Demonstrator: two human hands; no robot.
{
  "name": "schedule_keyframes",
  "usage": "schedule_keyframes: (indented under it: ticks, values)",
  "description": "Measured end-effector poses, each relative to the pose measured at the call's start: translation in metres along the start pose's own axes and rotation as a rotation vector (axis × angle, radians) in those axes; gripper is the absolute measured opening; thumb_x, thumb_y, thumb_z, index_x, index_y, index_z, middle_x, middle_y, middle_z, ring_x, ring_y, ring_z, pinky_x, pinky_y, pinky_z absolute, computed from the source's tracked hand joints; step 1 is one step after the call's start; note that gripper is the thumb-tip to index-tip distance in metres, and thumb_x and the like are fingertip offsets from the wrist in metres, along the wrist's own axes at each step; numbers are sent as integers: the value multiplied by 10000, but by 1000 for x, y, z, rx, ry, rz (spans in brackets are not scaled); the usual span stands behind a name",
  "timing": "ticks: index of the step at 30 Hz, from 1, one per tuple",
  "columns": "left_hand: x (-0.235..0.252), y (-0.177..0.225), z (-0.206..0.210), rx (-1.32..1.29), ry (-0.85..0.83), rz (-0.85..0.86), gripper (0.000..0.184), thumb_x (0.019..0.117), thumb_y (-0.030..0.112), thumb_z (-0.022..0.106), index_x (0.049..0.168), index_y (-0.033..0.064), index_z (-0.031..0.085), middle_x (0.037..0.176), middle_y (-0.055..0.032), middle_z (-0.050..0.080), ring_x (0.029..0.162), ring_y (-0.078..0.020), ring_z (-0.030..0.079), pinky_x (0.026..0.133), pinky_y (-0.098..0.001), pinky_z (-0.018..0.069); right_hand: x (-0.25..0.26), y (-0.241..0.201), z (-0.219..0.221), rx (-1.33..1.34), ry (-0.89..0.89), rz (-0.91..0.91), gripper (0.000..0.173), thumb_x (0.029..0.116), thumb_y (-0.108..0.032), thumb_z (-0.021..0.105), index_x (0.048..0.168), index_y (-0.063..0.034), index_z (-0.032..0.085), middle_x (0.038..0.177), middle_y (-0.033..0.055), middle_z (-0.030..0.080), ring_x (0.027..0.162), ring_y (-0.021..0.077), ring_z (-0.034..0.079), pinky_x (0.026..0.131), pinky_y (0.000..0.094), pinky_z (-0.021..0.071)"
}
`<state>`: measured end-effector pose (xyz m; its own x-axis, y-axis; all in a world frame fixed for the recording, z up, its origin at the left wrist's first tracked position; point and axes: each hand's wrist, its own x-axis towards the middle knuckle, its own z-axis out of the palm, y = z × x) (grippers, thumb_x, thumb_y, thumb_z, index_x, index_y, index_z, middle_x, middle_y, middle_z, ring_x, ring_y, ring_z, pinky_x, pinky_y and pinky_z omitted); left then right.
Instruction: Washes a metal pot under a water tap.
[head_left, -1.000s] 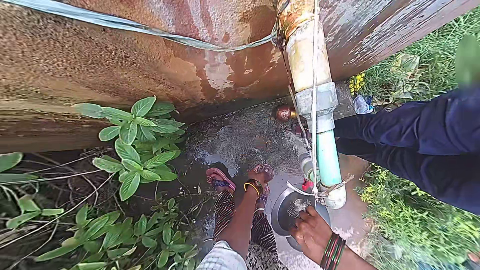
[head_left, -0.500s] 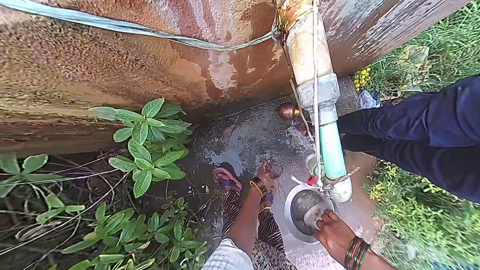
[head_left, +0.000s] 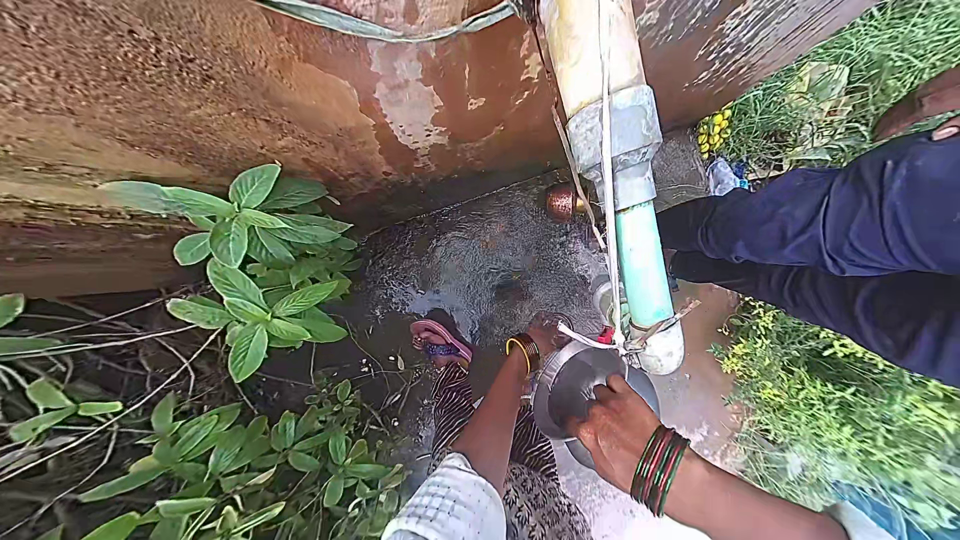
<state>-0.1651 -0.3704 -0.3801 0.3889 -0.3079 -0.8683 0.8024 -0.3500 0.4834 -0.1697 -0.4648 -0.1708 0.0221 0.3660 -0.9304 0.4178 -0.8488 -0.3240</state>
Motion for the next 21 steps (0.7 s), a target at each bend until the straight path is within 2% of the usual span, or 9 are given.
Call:
schedule_keyframes:
  ticks: [3, 5, 7, 9, 11, 15, 19, 20, 21]
  values:
    - [19, -14, -5, -238, 80, 138, 435, 1028, -28, 474, 1447, -112, 397, 1382, -286, 534, 1225, -272, 574, 1046, -393, 468, 1, 24, 31, 11, 36, 52, 332, 1006, 21, 482, 1285, 4, 661, 1203, 265, 681, 1273, 450, 556, 1183, 579, 258]
    - [19, -15, -7, -574, 85, 78, 444, 1041, -33, 416, 1480, -32, 351, 1270, -207, 564, 1021, -208, 620, 855, -367, 544, 3, 40, 52, -17, 27, 92, 338, 996, 64, 475, 1269, 16, 669, 1225, 274, 671, 1303, 455, 540, 1216, 566, 230]
    - [11, -11, -9, -810, 40, 19, 472, 1032, -47, 348, 1493, 44, 303, 1164, -151, 561, 904, -198, 620, 746, -376, 552, 3, 50, 63, -35, -12, 132, 341, 1009, 65, 455, 1271, 27, 670, 1248, 278, 664, 1317, 458, 532, 1218, 566, 226]
    - [10, -14, -12, -872, -18, 9, 565, 1001, -101, 338, 1531, 65, 238, 1216, -165, 536, 946, -215, 619, 773, -392, 556, 3, 52, 58, -27, -95, 181, 350, 1037, 43, 422, 1305, 43, 647, 1297, 280, 644, 1345, 458, 506, 1211, 585, 218]
    - [17, -20, -10, -868, -9, 13, 593, 961, -158, 414, 1509, 33, 292, 1203, -178, 564, 938, -223, 635, 776, -391, 566, 7, 49, 44, -13, -158, 221, 339, 1048, 23, 407, 1298, 63, 633, 1309, 272, 640, 1354, 448, 495, 1189, 598, 242]
    - [8, -5, 2, -712, 74, -37, 333, 1019, -85, 438, 1350, -49, 440, 1011, -118, 592, 809, -152, 629, 735, -317, 563, 13, 31, 13, 4, -190, 203, 324, 1037, 9, 428, 1289, 54, 628, 1279, 267, 651, 1268, 446, 562, 1123, 613, 315]
    - [0, -6, 11, -521, 58, 75, 342, 1071, -5, 403, 1374, -164, 410, 1187, -260, 571, 965, -199, 609, 848, -325, 529, 8, 11, -14, 1, -200, 127, 313, 1041, -79, 457, 1280, 22, 633, 1226, 246, 669, 1177, 419, 612, 1045, 597, 377]
    - [-14, 7, 16, -518, 99, 17, 349, 1084, 11, 372, 1399, -139, 398, 1242, -263, 543, 1025, -224, 587, 884, -340, 508, 6, 10, -19, 9, -190, 122, 311, 1039, -78, 459, 1274, 27, 634, 1222, 252, 668, 1175, 422, 611, 1037, 599, 381]
    - [-27, 19, 21, -517, 129, -53, 380, 1091, 10, 338, 1444, -127, 371, 1364, -290, 501, 1157, -276, 562, 981, -386, 479, 4, 10, -21, 20, -184, 130, 308, 1036, -75, 462, 1268, 29, 635, 1222, 255, 666, 1177, 425, 611, 1032, 599, 390]
